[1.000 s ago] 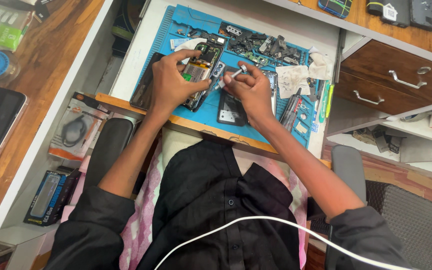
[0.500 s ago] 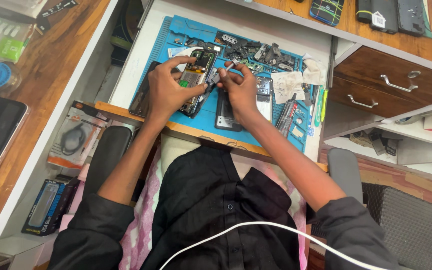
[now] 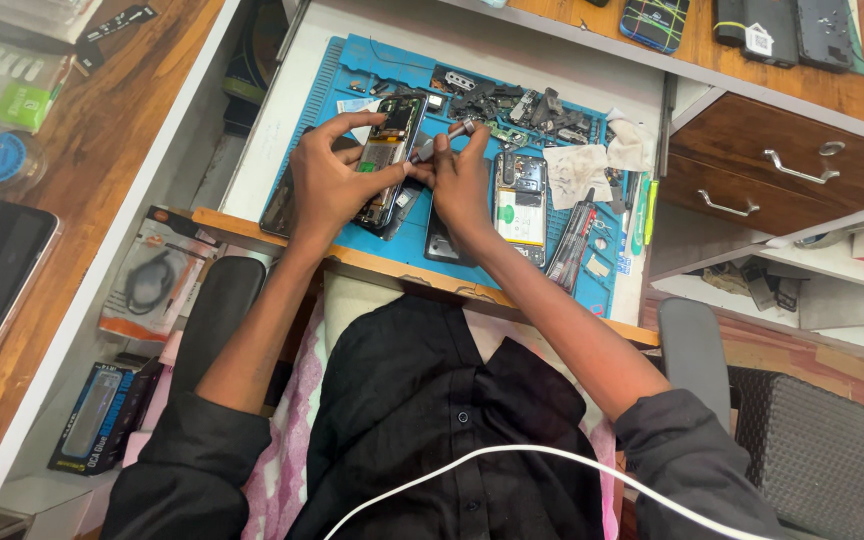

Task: The person tests a smartphone by swiping the screen and pressing buttons, then disassembles it to expose the battery and motherboard. They place the phone on a workbench and apply adhesive to the back cover using a syringe-like tool.

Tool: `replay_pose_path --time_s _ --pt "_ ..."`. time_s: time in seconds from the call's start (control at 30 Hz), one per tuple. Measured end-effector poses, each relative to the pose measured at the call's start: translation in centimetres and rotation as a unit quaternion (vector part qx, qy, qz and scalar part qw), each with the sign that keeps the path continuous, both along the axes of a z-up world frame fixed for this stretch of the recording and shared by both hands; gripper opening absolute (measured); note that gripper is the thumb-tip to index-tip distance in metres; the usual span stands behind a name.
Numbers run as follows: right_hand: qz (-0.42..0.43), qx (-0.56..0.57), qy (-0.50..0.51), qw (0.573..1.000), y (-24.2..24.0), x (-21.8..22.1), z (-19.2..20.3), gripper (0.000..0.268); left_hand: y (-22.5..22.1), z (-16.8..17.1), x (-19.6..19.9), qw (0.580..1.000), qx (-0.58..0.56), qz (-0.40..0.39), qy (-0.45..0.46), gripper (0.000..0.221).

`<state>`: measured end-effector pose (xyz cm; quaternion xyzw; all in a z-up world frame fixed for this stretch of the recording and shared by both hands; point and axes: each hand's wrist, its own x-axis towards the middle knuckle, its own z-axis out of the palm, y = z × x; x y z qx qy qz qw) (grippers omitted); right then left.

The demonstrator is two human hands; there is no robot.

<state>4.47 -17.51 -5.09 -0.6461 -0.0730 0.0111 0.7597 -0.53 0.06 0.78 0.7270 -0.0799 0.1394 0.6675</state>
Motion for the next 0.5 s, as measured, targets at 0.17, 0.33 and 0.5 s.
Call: replay_pose_path --time_s 0.17,0.33,0.5 --pt "-0.010 -0.037 0.012 0.999 0.3 -0.5 1.3 0.033 -0.1 -0.4 0.2 0.999 0.024 0.013 -0.028 0.053" --pt "-0.012 -0.036 0.047 0.998 0.6 -0.5 1.5 0.039 -0.1 -0.8 0.4 0.999 0.019 0.011 -0.029 0.052" --pt "0.008 0.051 0.022 0.998 0.0 -0.1 1.3 0.041 0.0 -0.7 0.4 1.000 -0.002 0.001 -0.024 0.052"
